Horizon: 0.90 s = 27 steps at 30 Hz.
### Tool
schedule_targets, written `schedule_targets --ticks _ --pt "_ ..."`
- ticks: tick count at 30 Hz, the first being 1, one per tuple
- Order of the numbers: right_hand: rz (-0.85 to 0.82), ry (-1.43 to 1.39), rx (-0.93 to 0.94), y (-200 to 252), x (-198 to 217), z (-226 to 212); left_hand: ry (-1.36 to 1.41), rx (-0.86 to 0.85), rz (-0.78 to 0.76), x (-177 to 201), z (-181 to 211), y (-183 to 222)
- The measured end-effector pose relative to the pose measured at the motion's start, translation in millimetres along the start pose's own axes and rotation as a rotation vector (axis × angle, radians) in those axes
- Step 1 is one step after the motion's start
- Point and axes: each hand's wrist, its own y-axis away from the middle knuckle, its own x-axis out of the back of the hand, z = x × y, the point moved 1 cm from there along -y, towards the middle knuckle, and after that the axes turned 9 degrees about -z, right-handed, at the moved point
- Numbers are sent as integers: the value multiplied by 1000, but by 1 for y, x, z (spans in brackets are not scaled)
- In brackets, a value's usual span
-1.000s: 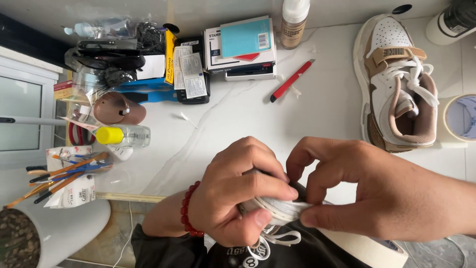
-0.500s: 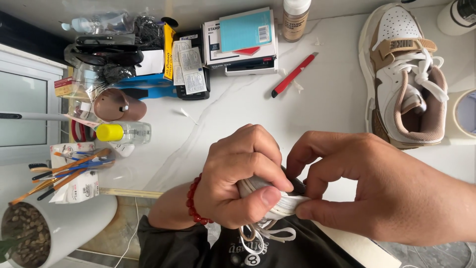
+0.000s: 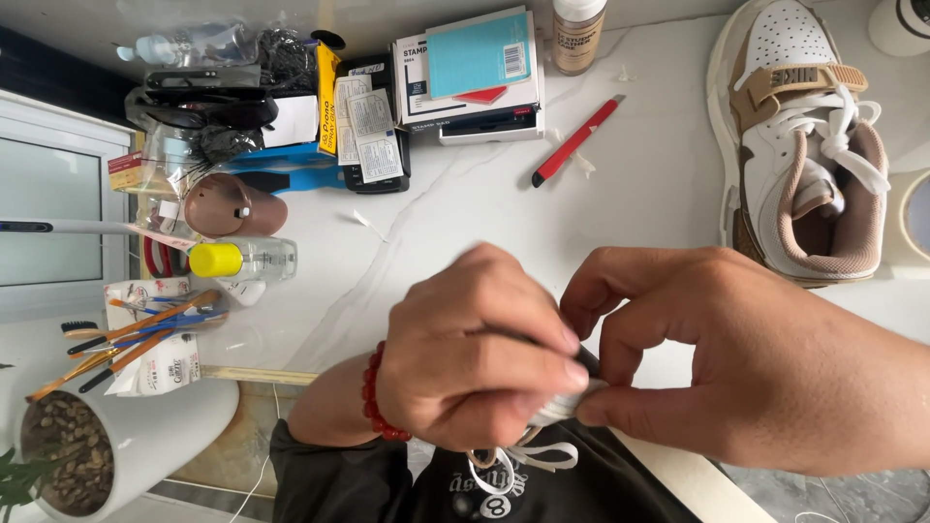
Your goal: The person is applying masking tape to the sole and edges of a sneaker, likely for protection during a repair or dyeing process.
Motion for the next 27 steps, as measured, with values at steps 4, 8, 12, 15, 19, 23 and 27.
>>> schedule_targets --ticks 4,8,12,15,19,23,27 --pt "-30 -21 52 -3 0 2 92 -151 -87 4 -10 0" --pt "-13 4 52 -7 2 5 -84 -209 -149 9 -3 -4" --pt "-51 -74 47 -10 3 9 -196 -180 -174 8 5 -2" --pt "-17 -60 116 -13 7 12 -155 -104 -154 10 3 2" --pt "-56 -85 105 -16 9 14 -130 -60 -167 12 8 -4" --pt "-68 -103 168 -17 9 14 -67 50 -158 9 7 2" --pt "-67 -112 145 -17 8 13 -51 105 -111 6 3 -1"
